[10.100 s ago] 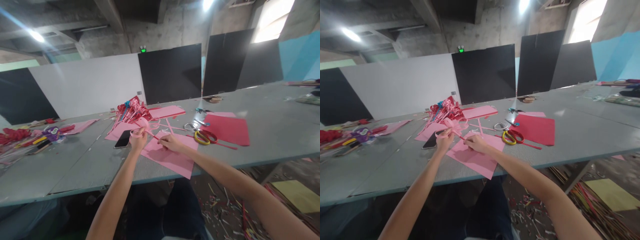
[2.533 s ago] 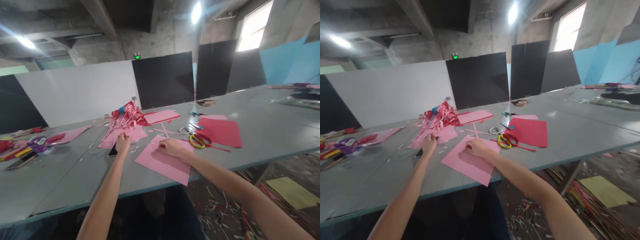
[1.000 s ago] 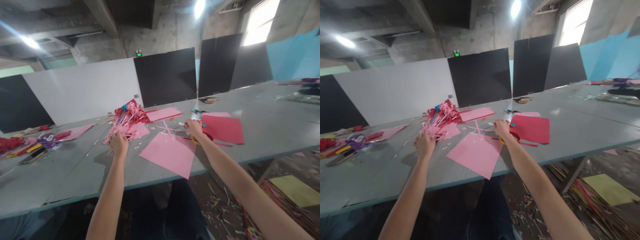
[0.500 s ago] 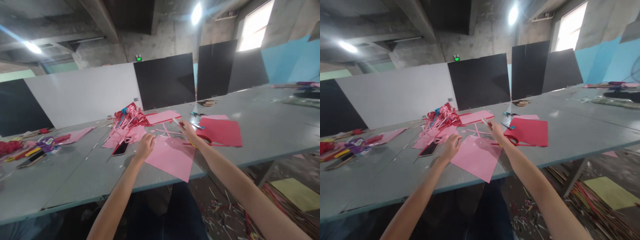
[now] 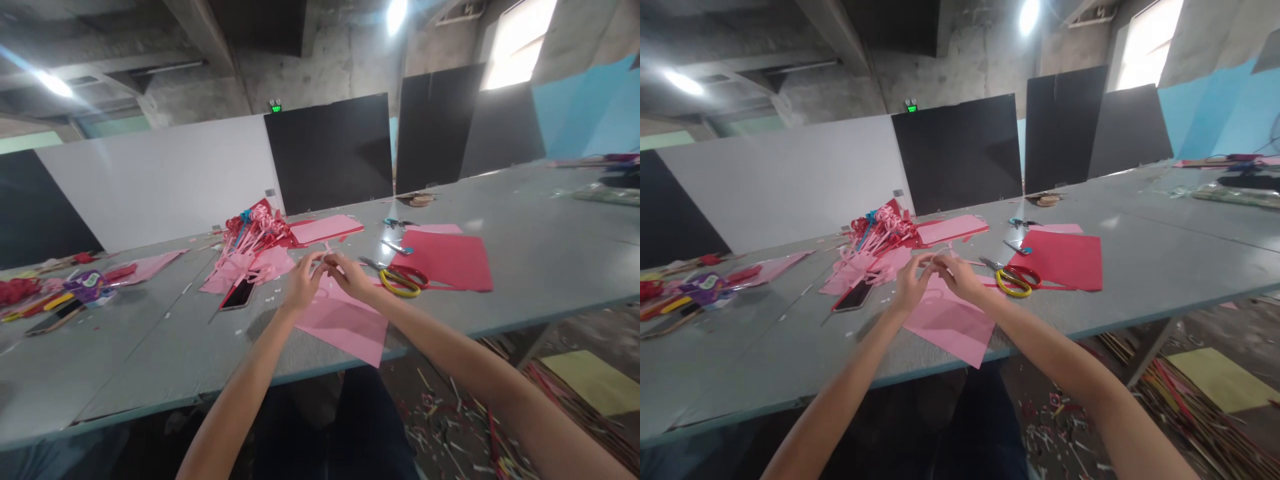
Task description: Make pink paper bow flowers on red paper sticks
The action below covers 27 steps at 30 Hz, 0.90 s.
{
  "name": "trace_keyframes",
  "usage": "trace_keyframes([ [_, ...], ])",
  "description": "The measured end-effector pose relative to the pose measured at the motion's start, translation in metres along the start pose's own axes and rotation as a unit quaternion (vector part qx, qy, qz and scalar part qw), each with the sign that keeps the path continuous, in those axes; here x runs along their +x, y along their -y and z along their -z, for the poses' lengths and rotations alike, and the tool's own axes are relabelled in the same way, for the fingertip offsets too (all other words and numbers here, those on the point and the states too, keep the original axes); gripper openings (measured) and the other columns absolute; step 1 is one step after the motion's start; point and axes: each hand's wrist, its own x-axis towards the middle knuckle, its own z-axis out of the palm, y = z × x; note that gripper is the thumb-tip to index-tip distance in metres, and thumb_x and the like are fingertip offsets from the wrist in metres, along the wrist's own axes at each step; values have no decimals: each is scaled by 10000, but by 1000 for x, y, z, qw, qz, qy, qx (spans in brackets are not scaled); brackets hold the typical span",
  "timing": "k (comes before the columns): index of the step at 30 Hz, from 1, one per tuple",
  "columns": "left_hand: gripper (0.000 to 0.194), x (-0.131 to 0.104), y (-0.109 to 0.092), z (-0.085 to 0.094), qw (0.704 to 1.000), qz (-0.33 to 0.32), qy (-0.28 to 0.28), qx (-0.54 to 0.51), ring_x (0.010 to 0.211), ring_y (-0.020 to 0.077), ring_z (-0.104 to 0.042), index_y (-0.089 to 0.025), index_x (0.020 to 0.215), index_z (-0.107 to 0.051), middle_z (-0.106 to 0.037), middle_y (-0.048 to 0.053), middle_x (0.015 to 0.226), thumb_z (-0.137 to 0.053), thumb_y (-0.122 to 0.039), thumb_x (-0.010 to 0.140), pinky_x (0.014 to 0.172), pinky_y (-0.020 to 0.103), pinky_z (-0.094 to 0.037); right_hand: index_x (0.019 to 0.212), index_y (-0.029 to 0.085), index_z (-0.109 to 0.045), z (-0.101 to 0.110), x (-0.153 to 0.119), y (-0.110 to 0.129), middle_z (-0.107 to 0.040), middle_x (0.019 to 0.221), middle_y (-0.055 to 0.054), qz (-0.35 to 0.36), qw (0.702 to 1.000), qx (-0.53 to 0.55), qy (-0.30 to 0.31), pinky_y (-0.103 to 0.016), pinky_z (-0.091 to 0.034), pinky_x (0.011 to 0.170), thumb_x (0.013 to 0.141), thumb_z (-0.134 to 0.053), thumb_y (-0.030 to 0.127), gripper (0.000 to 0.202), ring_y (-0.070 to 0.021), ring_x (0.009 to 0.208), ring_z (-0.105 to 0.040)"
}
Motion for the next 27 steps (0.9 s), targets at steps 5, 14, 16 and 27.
trace_keyframes([
  [5,156,-5,0,5,999,34,3,-5,835,159,-624,-206,915,-607,-683,41,890,-502,-307,856,725,274,-476,968,189,-555,-7,1,4,-635,905,-60,21,1000,17,13,-251,-421,711,879,-386,199,191,-144,784,-578],
  [14,173,-5,9,0,998,-10,-34,46,938,183,-570,-186,806,-535,-603,71,917,-464,-327,875,703,280,-464,816,157,-567,-11,4,12,-621,701,-33,-62,997,-35,-37,-230,-365,576,821,-449,215,131,-122,580,-524],
  [16,168,-5,12,2,992,-65,-9,105,862,177,-563,-188,813,-519,-586,54,837,-418,-294,896,706,292,-457,762,158,-568,-11,4,14,-608,660,-20,-74,996,-40,-32,-223,-352,558,787,-465,200,114,-114,558,-509],
  [27,86,15,27,49,974,-123,-26,188,918,197,-504,-193,878,-497,-561,62,896,-478,-129,824,849,361,-402,836,138,-675,77,52,-72,-697,810,-72,-259,952,-91,-138,-225,-429,621,813,-462,277,256,-159,722,-627],
])
